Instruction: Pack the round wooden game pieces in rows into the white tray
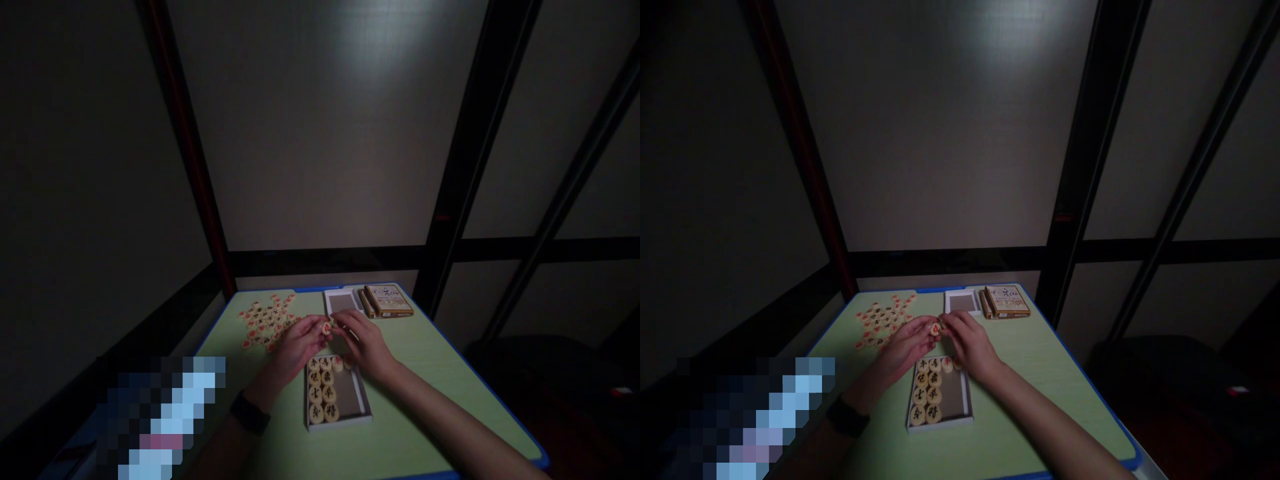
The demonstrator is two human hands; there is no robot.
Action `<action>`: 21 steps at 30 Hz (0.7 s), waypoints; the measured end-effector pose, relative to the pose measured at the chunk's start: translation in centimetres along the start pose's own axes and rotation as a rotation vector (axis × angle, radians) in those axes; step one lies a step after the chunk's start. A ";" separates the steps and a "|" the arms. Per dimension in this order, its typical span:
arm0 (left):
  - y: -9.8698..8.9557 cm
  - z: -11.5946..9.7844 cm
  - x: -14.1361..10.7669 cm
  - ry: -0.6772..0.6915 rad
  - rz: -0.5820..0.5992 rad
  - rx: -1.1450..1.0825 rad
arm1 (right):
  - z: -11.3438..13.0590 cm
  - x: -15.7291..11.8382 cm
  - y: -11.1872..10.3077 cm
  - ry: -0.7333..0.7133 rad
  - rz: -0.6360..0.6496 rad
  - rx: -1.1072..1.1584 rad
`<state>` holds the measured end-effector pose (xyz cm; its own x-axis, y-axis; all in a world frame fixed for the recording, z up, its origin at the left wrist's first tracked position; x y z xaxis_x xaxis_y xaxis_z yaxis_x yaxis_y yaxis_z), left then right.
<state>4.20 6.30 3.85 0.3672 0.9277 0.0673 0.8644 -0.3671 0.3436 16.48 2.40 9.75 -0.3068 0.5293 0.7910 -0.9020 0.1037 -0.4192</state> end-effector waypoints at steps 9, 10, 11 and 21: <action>-0.2 -0.3 -0.3 0.004 0.003 0.048 | -0.7 0.5 -0.9 0.095 -0.020 0.004; -0.1 -0.3 -0.3 0.004 0.006 0.051 | -0.5 0.4 -0.7 0.083 -0.014 -0.016; -0.1 -0.3 -0.3 0.005 0.012 0.053 | -0.3 0.3 -0.6 0.071 -0.006 -0.037; 0.5 0.5 -0.4 -0.051 0.062 0.060 | 0.7 -0.2 0.8 0.045 0.140 -0.212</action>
Point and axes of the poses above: each hand's wrist, its own x-axis towards the middle knuckle, its own y-axis out of the palm, z = x × y, the point moved 9 cm from there along x, towards the middle knuckle, and after that the axes turned 9 degrees about x, right-handed, at the moved point
